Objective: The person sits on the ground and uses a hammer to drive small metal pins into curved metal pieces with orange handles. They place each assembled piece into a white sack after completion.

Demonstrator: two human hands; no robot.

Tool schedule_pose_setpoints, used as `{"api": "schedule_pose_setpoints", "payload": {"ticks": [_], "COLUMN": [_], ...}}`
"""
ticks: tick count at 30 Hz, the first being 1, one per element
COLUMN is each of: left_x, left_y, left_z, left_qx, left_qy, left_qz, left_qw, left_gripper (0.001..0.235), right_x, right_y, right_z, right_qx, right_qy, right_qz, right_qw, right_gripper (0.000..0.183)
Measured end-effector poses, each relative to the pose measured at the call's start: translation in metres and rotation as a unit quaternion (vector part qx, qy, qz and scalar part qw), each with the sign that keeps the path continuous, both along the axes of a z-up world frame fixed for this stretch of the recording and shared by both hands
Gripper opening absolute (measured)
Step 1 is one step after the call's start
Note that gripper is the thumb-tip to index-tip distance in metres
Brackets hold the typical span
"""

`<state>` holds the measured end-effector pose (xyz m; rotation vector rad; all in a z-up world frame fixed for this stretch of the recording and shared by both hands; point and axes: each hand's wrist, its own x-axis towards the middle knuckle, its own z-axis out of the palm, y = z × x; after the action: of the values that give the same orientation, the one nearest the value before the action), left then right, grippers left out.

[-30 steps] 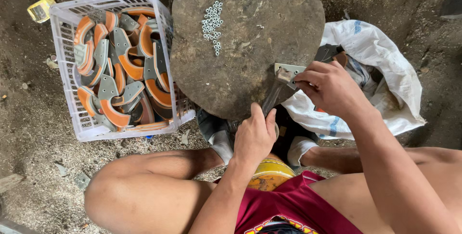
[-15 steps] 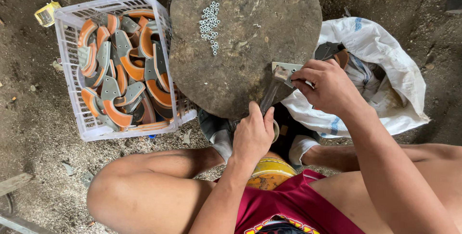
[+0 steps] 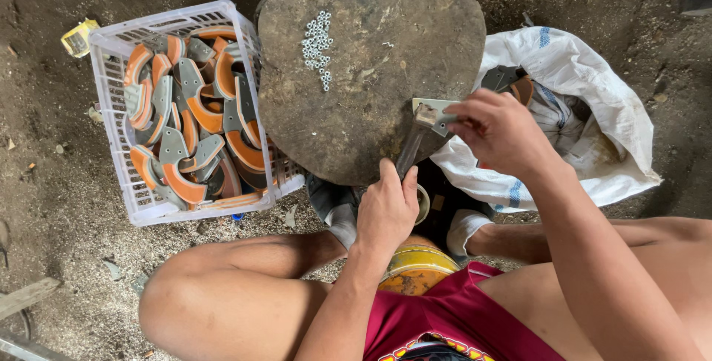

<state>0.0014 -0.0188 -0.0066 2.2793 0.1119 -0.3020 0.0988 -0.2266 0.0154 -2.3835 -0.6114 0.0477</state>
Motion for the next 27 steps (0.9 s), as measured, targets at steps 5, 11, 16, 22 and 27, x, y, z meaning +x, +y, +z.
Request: {"api": "schedule_pose_setpoints", "payload": {"ticks": [5, 11, 16, 22, 27], "left_x": [0.0, 0.009, 0.003, -0.018, 0.003], "left_y": [0.0, 0.0, 0.003, 0.003, -0.007], "left_z": [0.001, 0.024, 0.061, 0.055, 0.023], "left_qx": [0.006, 0.03, -0.053, -0.001, 0.13], "left_qy": [0.005, 0.027, -0.054, -0.341, -0.006], "left_qz": [0.004, 0.002, -0.009, -0.105, -0.022], "left_qw": [1.0, 0.999, 0.997, 0.934, 0.991], "left_gripper": [0.041, 0.039, 0.034, 0.031, 0.031], "right_x": [-0.004, -0.005, -0.006, -0.01, -0.009], "right_y": [-0.013, -0.015, -0.013, -0.013, -0.01], "right_z": [-0.006, -0.018, -0.02, -0.021, -0.016], "right_qx": [0.067, 0.029, 0.029, 0.04, 0.051], "right_qy": [0.188, 0.333, 0.299, 0.321, 0.317], "right_qz": [-0.163, -0.206, -0.217, -0.232, -0.228], "right_qw": [0.966, 0.92, 0.929, 0.917, 0.919], "right_gripper": [0.034, 0.032, 0.035, 0.034, 0.032]}}
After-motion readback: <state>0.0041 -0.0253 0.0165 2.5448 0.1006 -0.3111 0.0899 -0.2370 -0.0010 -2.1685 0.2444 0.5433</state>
